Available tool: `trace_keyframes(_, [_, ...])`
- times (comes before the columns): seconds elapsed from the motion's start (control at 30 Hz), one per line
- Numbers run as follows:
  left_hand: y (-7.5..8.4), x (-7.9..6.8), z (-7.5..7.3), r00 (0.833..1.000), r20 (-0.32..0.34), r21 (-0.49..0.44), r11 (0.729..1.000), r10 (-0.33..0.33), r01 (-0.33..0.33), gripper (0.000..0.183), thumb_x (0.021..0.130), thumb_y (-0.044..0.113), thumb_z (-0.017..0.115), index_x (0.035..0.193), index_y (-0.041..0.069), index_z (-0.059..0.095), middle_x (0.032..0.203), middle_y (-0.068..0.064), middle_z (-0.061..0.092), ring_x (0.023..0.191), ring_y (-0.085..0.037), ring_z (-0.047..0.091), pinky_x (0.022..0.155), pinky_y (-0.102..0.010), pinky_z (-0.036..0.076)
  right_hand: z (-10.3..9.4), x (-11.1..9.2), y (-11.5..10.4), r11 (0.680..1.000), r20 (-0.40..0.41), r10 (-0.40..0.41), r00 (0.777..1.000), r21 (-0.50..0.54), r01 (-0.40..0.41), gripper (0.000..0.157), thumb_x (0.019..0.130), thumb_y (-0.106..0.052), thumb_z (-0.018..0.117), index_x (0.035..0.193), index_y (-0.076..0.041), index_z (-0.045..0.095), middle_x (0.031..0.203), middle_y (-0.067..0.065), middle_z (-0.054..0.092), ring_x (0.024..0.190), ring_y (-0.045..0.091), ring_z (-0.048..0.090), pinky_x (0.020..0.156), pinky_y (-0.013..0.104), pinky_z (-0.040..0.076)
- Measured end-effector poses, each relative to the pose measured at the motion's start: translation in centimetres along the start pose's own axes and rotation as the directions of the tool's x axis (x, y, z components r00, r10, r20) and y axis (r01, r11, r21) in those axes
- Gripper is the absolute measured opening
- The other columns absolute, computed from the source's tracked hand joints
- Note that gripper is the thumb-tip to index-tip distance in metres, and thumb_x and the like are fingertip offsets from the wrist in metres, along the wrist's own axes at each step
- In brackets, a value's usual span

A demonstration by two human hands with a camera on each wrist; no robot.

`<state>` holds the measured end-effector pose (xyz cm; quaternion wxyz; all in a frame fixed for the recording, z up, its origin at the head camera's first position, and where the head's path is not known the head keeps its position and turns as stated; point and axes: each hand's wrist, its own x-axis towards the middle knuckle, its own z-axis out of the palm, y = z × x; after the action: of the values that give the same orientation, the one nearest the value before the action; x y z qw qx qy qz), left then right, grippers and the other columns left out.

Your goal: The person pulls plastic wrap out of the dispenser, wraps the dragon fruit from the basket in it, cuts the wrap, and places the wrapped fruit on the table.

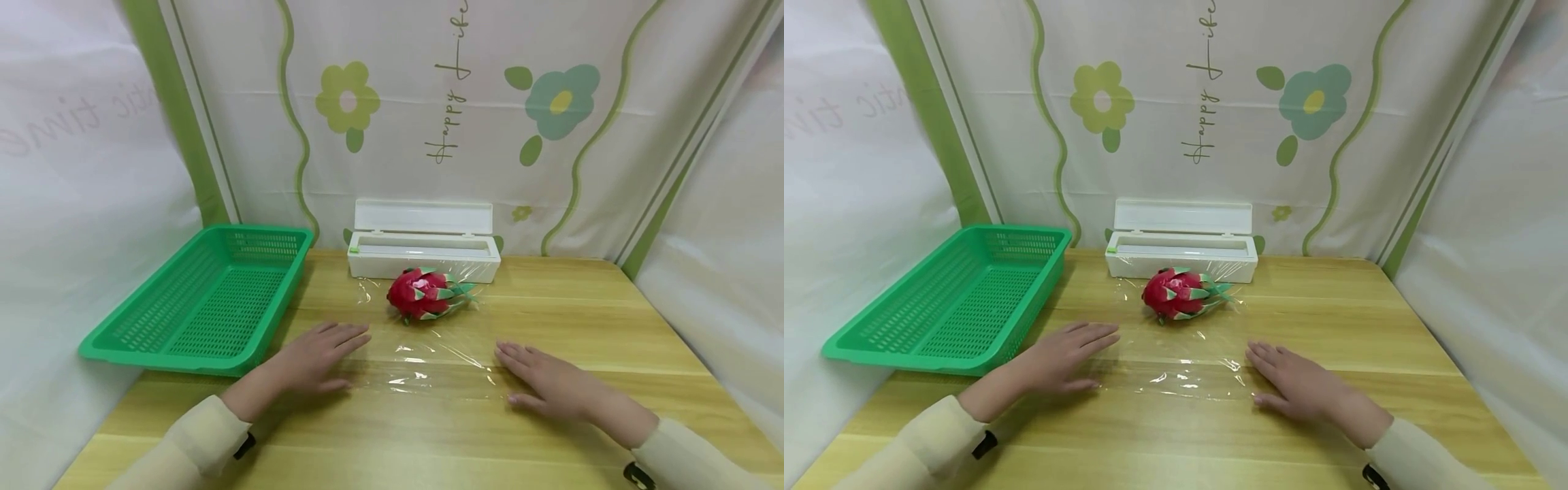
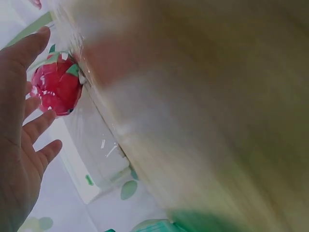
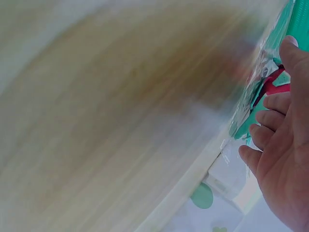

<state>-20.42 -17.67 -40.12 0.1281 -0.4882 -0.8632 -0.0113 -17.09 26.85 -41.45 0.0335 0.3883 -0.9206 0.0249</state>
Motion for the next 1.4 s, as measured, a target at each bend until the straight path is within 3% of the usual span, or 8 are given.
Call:
trace_keyframes(0.3, [0.2,-0.6,-0.1,0.987,0.156,0.000,1.000,0.028,-0.028,0.066,0.083,0.050,0.052,0.133,0.009,0.039,0.136,-0.003,0.037,0.124,-0.022,0.033,0.100,-0.044,0.023,0.2,0.0,-0.6,0.999,0.006,-0.052,0.999,-0.008,0.052,0.065,0.086,-0.051,0.045,0.136,-0.011,0.033,0.140,0.004,0.030,0.124,0.023,0.031,0.094,0.045,0.031])
trace_keyframes(0.5, [0.4,-0.6,0.1,0.977,0.198,0.006,0.997,0.073,-0.076,0.061,0.085,0.045,0.051,0.132,0.007,0.041,0.134,-0.006,0.040,0.121,-0.022,0.037,0.098,-0.044,0.027,0.3,0.0,-0.8,0.998,0.004,-0.056,0.998,-0.004,0.056,0.063,0.086,-0.050,0.045,0.136,-0.012,0.035,0.139,0.003,0.032,0.123,0.021,0.033,0.093,0.043,0.033])
trace_keyframes(0.9, [0.2,-0.9,1.0,0.970,0.174,0.025,0.984,0.168,-0.175,0.045,0.088,0.037,0.050,0.122,0.007,0.053,0.123,-0.005,0.051,0.115,-0.021,0.044,0.096,-0.041,0.030,0.7,0.0,-1.0,0.994,-0.018,-0.103,0.994,-0.030,0.103,0.055,0.088,-0.044,0.046,0.133,-0.013,0.040,0.137,0.002,0.035,0.122,0.019,0.035,0.093,0.040,0.035])
trace_keyframes(1.13, [0.4,-1.0,1.1,0.971,0.174,0.010,0.986,0.164,-0.168,0.042,0.090,0.034,0.049,0.121,0.007,0.054,0.123,-0.006,0.051,0.114,-0.020,0.045,0.095,-0.039,0.033,1.0,0.0,-1.1,0.994,-0.019,-0.102,0.995,-0.038,0.102,0.055,0.089,-0.044,0.046,0.134,-0.013,0.039,0.137,0.001,0.036,0.120,0.021,0.038,0.091,0.039,0.038])
trace_keyframes(1.4, [0.6,-1.1,1.5,0.967,0.125,0.107,0.966,0.220,-0.234,0.038,0.089,0.031,0.051,0.117,0.007,0.057,0.119,-0.006,0.054,0.111,-0.019,0.049,0.092,-0.038,0.037,1.4,0.1,-1.3,0.989,-0.046,-0.140,0.989,-0.042,0.138,0.053,0.089,-0.038,0.049,0.132,-0.010,0.041,0.135,0.004,0.039,0.117,0.022,0.041,0.089,0.040,0.039])
